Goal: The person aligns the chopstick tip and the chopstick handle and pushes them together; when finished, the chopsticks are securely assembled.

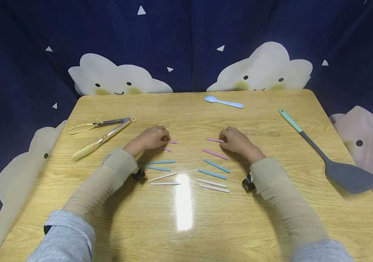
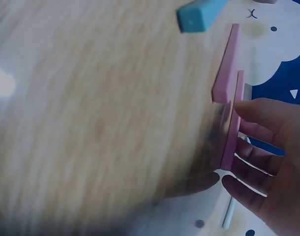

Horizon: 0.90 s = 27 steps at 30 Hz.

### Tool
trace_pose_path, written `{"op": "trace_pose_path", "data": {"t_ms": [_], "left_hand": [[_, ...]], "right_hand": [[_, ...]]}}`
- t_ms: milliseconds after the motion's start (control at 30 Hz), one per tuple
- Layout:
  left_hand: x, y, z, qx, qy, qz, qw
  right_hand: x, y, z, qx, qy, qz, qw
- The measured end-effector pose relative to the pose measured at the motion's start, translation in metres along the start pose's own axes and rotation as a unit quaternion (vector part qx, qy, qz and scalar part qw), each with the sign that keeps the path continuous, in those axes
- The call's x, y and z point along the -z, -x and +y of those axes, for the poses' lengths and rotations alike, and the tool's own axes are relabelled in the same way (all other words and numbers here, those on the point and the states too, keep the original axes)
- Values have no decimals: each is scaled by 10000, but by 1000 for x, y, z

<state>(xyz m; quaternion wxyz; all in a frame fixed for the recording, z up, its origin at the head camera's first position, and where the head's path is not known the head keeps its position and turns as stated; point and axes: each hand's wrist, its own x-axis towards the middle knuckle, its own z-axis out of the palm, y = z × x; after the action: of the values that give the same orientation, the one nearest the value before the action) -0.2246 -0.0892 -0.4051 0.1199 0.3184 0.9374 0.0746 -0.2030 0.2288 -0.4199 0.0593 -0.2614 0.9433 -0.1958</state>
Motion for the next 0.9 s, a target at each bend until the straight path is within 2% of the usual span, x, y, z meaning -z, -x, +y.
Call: {"op": "trace_pose_path", "data": {"t_ms": [333,533,767,900], "left_hand": [[-2,-3,5,52,-278,121,9995],[-2,-7,4,190,-266,21,9995],[4,-6,5,258,-55,13,9996],[9,-3,8,110,-89,295,9995]], "right_hand": [[-5,-4,0,-343,305,-78,9989],[-6,-5,2,-480,377,-162,9980],[0,-6,4,-338,93,-9,9994],[9,-5,1,-408,-146,4,9991]]}}
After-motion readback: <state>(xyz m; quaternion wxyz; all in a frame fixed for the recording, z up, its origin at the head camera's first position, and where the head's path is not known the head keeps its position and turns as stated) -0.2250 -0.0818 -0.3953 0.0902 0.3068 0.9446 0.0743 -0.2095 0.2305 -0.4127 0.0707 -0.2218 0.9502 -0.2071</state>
